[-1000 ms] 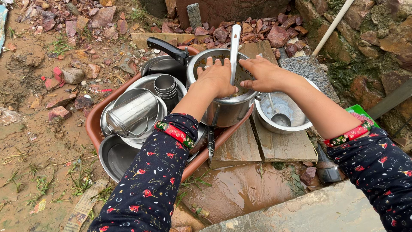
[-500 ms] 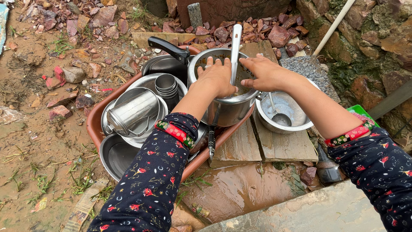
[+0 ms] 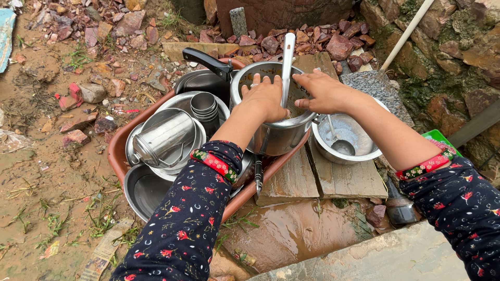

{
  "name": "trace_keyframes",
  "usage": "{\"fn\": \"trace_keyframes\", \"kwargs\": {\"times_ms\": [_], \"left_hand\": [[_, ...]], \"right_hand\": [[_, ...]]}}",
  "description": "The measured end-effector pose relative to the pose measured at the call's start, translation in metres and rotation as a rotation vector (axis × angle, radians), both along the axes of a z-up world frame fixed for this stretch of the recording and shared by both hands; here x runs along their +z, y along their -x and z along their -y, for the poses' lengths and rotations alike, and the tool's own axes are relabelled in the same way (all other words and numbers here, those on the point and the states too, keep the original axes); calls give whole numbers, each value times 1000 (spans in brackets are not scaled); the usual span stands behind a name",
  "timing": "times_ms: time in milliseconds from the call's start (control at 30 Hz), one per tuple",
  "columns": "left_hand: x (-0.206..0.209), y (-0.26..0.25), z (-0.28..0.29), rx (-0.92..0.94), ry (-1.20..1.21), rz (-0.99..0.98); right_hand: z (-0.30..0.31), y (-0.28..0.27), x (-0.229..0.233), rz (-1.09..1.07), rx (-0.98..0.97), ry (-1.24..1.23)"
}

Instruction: The person washes various metal pots, lids, and cups by hand under a running outdoor faucet, scrubbing the interior and exterior surfaces and then placing them into a plastic basket.

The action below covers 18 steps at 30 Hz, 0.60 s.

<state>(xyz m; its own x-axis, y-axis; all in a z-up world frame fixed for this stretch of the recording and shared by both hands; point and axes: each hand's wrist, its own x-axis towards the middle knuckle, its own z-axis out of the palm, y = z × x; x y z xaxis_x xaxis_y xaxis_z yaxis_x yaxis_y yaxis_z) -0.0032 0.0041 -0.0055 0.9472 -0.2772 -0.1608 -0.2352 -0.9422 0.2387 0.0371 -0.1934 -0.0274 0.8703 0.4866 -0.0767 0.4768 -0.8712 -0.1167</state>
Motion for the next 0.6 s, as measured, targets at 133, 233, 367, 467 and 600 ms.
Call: {"fn": "trace_keyframes", "kwargs": {"times_ms": [133,233,367,467,600], "left_hand": [[-1,0,3,-4,10,6],[-1,-2,9,-27,36,40],[-1,-4,21,-82,75,102],[-1,-5,34,-109,105,131],[-4,-10,56,-153,133,184]], "right_hand": [[7,-1,0,11,-8,-11],[16,0,3,46,41,-75],[28,3,7,63,56,-161],[39,6,9,71,53,-177],[59,6,9,81,73,-176]]}}
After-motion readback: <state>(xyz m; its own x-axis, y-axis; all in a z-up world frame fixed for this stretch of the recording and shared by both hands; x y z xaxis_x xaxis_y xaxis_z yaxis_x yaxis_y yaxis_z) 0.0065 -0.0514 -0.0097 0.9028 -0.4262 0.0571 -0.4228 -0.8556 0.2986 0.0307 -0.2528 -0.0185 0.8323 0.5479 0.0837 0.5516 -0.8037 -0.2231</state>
